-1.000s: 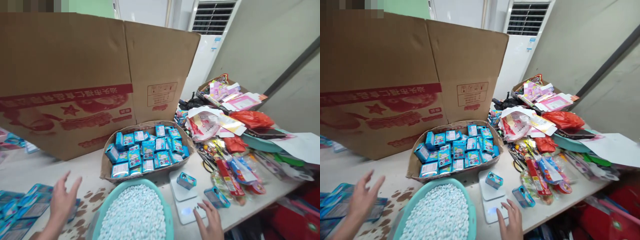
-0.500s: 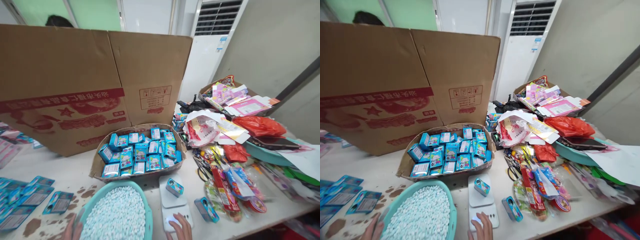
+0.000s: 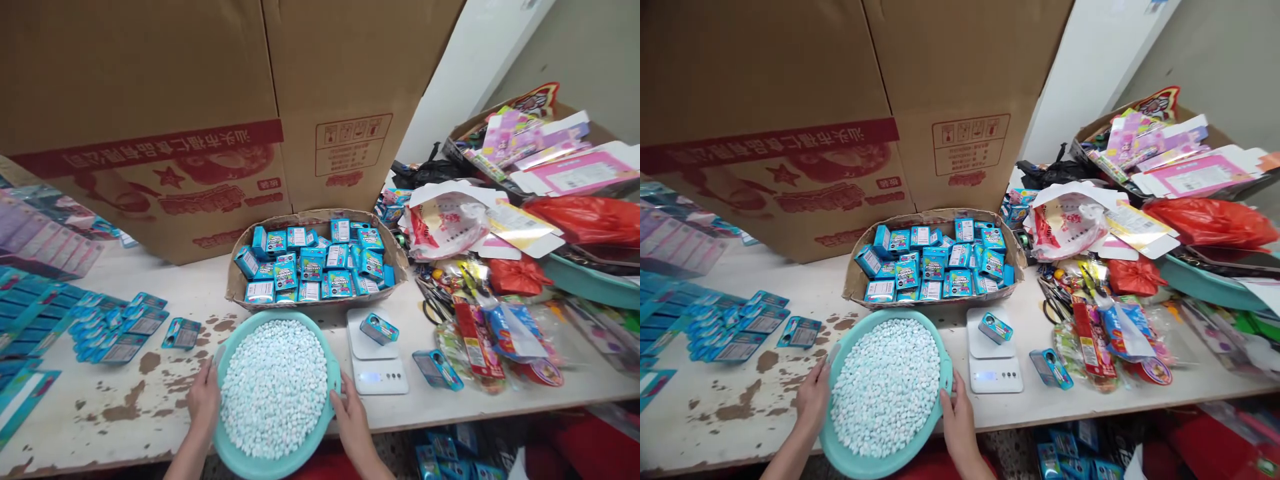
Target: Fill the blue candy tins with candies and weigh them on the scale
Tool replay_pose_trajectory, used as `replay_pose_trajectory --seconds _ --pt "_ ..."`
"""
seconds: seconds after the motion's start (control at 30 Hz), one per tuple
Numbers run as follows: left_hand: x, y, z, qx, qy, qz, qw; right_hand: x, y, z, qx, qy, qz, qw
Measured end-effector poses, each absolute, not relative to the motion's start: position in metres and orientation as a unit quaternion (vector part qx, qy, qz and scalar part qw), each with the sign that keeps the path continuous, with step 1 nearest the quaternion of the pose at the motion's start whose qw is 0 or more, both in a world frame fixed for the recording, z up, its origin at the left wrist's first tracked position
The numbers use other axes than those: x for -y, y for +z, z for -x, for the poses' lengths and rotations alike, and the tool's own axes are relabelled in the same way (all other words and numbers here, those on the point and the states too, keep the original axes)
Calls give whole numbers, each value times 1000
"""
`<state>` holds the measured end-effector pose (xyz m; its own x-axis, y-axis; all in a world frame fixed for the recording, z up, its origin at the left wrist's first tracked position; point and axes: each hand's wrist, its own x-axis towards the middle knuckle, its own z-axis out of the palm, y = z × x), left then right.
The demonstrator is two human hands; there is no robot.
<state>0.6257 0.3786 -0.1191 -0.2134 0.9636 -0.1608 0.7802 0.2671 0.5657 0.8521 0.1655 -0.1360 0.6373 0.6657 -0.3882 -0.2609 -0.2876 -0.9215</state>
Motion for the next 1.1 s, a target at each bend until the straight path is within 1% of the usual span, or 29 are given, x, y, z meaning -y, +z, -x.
replay_pose_trajectory --seconds 0.13,0.27,0.37,0.43,0.5,0.6,0.7,0.77,0.9,1.0,1.1 --pt "-380 -119 -629 -759 182 -557 284 -170 -141 -856 141 377 710 579" --pt "-380 -126 -628 -757 194 -563 270 -169 -151 -857 123 397 713 565" --pt "-381 -133 -625 -756 195 -566 265 -170 -156 -853 131 397 705 574" --pt "-381 -133 -625 -749 197 -573 266 -170 -153 -851 146 383 718 563" --pt "-381 -130 -627 -743 200 -584 258 -170 -142 -855 186 318 753 545" --pt "-379 -123 -631 -732 206 -601 247 -171 -111 -884 293 144 796 510" --pt "-378 -119 -634 -718 217 -610 254 -173 -78 -943 376 -20 811 447" --pt "-377 -120 -635 -723 218 -606 251 -177 -65 -989 402 -90 823 392" --pt "-379 -122 -634 -752 191 -585 235 -197 -67 -1056 433 -104 819 362" --pt "-384 -127 -630 -753 184 -589 230 -219 -78 -1081 475 -94 809 332" --pt "-393 -135 -621 -756 184 -588 221 -238 -86 -1095 520 -66 803 284"
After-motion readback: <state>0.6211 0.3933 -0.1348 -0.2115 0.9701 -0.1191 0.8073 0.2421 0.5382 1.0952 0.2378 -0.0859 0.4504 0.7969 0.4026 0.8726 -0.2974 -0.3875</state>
